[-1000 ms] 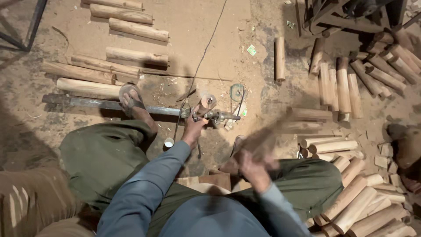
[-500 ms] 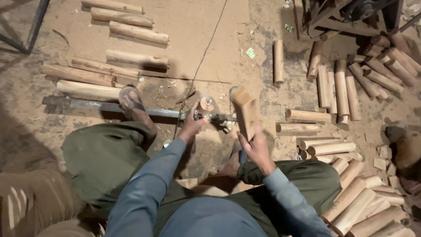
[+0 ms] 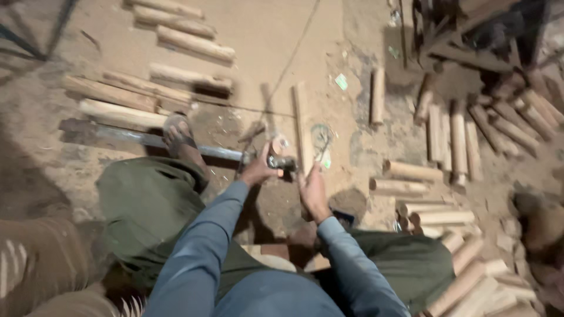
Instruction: The person sits on the floor and uses a wrench to tighten a metal clamp on a small cylindrical wooden piece. They repeatedly adjust the clamp, insert the wood, and tighten it, then remove the wood and repeat the process with another piece.
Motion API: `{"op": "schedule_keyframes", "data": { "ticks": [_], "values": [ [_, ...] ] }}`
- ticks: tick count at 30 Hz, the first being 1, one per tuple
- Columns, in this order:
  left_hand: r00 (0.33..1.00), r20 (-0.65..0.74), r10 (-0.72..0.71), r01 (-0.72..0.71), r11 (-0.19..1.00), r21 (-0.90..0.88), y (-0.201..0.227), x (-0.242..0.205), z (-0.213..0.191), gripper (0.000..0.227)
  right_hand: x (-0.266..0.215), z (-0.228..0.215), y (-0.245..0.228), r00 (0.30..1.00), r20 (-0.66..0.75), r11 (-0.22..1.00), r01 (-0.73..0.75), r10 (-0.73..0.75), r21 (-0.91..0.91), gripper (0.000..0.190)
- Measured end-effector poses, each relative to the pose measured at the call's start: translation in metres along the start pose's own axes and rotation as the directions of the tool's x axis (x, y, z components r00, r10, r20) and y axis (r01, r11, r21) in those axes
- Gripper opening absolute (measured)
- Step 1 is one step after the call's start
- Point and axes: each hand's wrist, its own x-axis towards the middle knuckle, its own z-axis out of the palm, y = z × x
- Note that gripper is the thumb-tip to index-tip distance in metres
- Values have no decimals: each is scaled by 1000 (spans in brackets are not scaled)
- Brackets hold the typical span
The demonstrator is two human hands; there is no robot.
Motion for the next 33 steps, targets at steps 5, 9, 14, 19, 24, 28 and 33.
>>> {"op": "schedule_keyframes", "data": {
  "ticks": [5,9,14,19,24,28,33],
  "values": [
    [999,-49,-16,14,999,-35,5,-3,7,120,-9,-38,1,911,-307,915,346,-274,209,23],
    [986,-86,146,-148,989,-24,-15,2,16,117,-50,-40,22,874,-165,882,470,-458,39,27],
    [976,-80,-205,214,968,133,-29,11,14,126,-11,-17,7,977,32,978,209,-210,22,51],
    [966,-131,224,-223,975,25,-32,18,15,109,-28,-52,6,980,-138,953,176,-145,245,38],
    [981,-139,138,-113,979,172,-28,10,14,97,-87,-67,24,989,-64,952,146,-134,268,36],
    [983,-178,37,9,968,249,-16,7,12,98,-72,-95,45,923,-67,925,380,-380,-20,42],
    [977,-192,92,-45,971,237,-15,9,13,95,-28,-139,72,923,28,898,381,-385,-221,46]
  ]
}}
